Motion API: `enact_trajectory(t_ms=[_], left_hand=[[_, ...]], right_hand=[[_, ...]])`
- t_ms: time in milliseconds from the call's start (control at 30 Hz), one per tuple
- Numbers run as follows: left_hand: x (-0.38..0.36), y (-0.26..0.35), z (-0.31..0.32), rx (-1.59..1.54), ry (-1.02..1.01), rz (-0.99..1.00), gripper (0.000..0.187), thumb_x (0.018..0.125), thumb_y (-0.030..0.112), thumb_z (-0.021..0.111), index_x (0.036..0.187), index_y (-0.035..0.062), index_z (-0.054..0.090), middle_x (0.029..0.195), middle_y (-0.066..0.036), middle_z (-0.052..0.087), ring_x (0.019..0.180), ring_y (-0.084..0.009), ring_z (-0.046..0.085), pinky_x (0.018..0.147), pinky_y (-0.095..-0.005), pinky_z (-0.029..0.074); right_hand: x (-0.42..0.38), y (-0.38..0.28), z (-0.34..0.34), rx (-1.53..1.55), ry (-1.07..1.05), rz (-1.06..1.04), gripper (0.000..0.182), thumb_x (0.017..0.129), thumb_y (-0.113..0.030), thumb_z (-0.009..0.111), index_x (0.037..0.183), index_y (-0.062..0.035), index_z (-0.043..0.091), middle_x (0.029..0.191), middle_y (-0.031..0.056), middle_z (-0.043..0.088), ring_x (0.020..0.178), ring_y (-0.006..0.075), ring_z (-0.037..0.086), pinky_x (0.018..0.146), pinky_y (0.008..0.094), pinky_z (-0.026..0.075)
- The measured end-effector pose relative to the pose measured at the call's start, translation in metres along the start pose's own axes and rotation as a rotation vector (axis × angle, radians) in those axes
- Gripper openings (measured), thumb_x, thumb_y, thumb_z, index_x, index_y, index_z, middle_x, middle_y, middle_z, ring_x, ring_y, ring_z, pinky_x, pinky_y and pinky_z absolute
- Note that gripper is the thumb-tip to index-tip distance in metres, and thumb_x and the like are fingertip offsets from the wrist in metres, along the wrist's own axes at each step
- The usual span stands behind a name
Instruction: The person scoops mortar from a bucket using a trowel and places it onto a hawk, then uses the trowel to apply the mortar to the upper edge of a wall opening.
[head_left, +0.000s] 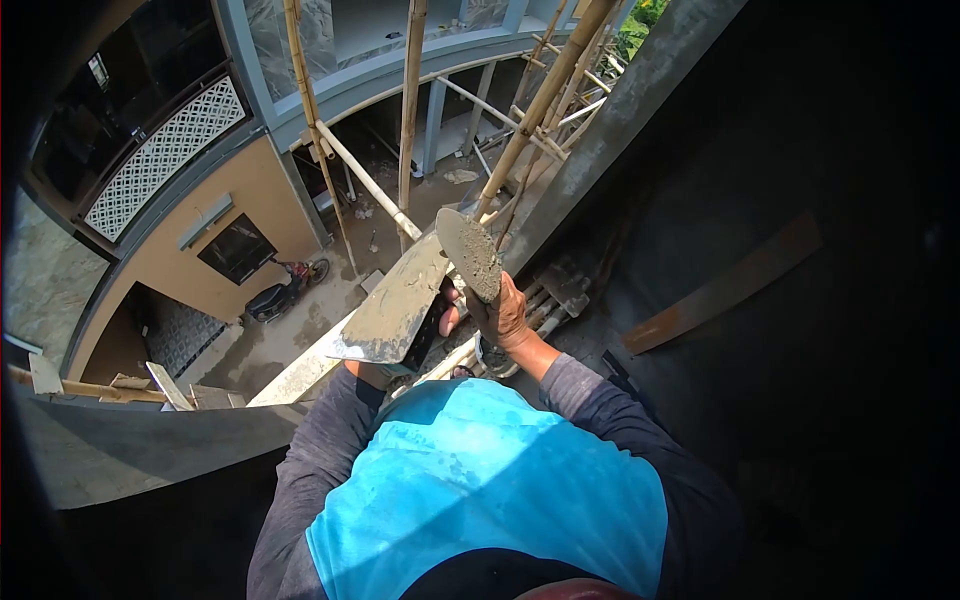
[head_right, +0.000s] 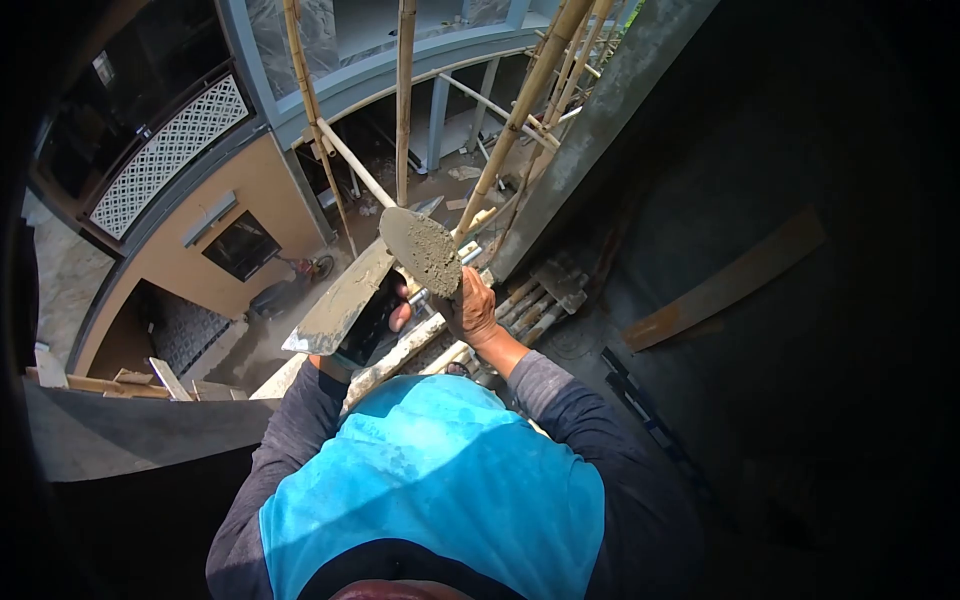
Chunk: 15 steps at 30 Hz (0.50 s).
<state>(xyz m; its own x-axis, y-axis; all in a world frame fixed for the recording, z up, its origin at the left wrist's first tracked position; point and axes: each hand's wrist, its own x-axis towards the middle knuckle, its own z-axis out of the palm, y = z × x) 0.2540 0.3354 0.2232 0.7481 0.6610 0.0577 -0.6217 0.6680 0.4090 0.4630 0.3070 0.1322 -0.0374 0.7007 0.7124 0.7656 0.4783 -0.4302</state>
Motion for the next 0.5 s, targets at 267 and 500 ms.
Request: enact_trajectory(t_ms=[267,500], left_hand=[[-0.005,0.027,0.004,0.43,0.058,0.273,0.057,0.089,0.045,0.06,0.125,0.0011,0.05,0.095,-0.015,0.058,0.07,-0.0224,0.055,0.059,-0.0272,0.044],[-0.003,0.022,-0.019,0.292,0.081,0.165,0.051,0.092,0.042,0.055,0.121,0.0001,0.053,0.095,-0.016,0.06,0.066,-0.0222,0.053,0.057,-0.027,0.044]], right_hand=[[-0.014,0.003,-0.026,0.007,0.002,0.187,0.034,0.081,-0.005,0.068,0.111,-0.0022,0.053,0.086,0.011,0.061,0.073,0.0238,0.064,0.067,0.0318,0.051],[0.06,-0.041,-0.086,1.193,-0.451,0.827,0.038,0.085,-0.034,0.053,0.104,-0.0015,0.054,0.079,0.007,0.059,0.063,0.0149,0.059,0.058,0.029,0.054]])
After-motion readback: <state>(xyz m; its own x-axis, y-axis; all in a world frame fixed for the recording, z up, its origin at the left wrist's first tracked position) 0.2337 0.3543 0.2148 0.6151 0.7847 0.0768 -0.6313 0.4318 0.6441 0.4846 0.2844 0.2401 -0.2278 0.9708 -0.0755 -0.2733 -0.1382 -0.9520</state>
